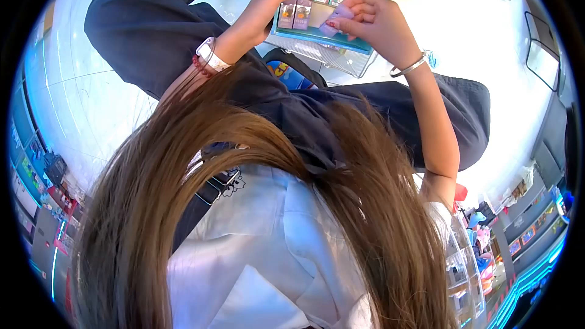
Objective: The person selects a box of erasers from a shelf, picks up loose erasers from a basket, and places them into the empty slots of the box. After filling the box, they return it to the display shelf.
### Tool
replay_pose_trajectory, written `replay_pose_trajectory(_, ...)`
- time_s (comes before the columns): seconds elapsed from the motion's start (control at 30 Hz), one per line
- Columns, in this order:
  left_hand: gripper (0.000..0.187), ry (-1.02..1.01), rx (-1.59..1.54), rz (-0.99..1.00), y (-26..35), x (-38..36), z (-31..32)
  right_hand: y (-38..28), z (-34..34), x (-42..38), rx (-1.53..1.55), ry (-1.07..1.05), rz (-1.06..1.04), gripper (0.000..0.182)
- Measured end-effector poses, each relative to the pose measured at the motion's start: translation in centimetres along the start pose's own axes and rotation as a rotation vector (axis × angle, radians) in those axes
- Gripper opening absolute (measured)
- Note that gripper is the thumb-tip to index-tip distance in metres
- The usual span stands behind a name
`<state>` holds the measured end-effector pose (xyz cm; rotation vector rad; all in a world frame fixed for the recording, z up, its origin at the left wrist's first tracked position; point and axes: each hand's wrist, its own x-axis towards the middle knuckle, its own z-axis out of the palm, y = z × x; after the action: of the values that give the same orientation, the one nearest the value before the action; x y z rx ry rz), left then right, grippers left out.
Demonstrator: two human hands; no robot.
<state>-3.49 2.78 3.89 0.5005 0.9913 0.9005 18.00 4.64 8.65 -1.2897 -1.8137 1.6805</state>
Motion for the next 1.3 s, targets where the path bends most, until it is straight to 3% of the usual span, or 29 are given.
replay_pose_trajectory(0.07, 0.039, 0.000, 0.016, 0.010, -0.3, 0.0, -0.1, -0.3, 0.8, -0.1, 0.019, -0.051, 0.134, 0.023)
replay_pose_trajectory(0.2, 0.045, 0.003, 0.083, 0.050, -0.7, 0.1, -0.1, 0.3, 2.0, 0.0, 0.005, -0.027, 0.174, 0.021)
replay_pose_trajectory(0.3, 0.051, 0.026, 0.133, 0.106, -1.6, 0.4, -0.1, 1.5, 2.4, 0.1, -0.051, -0.068, 0.128, 0.021)
replay_pose_trajectory(0.47, 0.053, 0.017, 0.115, 0.050, -1.3, -0.1, 0.2, 2.5, 3.0, 0.0, -0.204, 0.152, -0.071, 0.016)
replay_pose_trajectory(0.6, 0.051, 0.013, 0.059, 0.015, -1.5, -0.2, 0.1, 1.9, 3.3, 0.0, -0.075, 0.231, 0.041, 0.018)
replay_pose_trajectory(0.67, 0.049, 0.021, 0.051, 0.010, -1.5, -0.2, 0.1, 1.7, 3.3, 0.0, -0.363, 0.303, -0.106, 0.019)
replay_pose_trajectory(0.77, 0.046, 0.015, 0.019, 0.000, -1.5, -0.1, 0.1, 1.2, 3.4, -0.3, -0.366, 0.313, -0.166, 0.019)
replay_pose_trajectory(0.97, 0.042, -0.007, -0.005, -0.013, -1.2, -0.2, 0.0, 1.0, 2.7, -0.2, -0.425, 0.032, -0.208, 0.021)
replay_pose_trajectory(1.23, 0.041, 0.013, 0.035, -0.033, -1.4, -0.3, 0.4, 1.2, 3.0, 0.1, -0.466, -0.010, -0.263, 0.018)
replay_pose_trajectory(1.3, 0.039, -0.009, -0.081, -0.006, -0.8, -0.5, 1.0, 1.5, 3.2, 0.1, -0.467, -0.006, -0.263, 0.017)
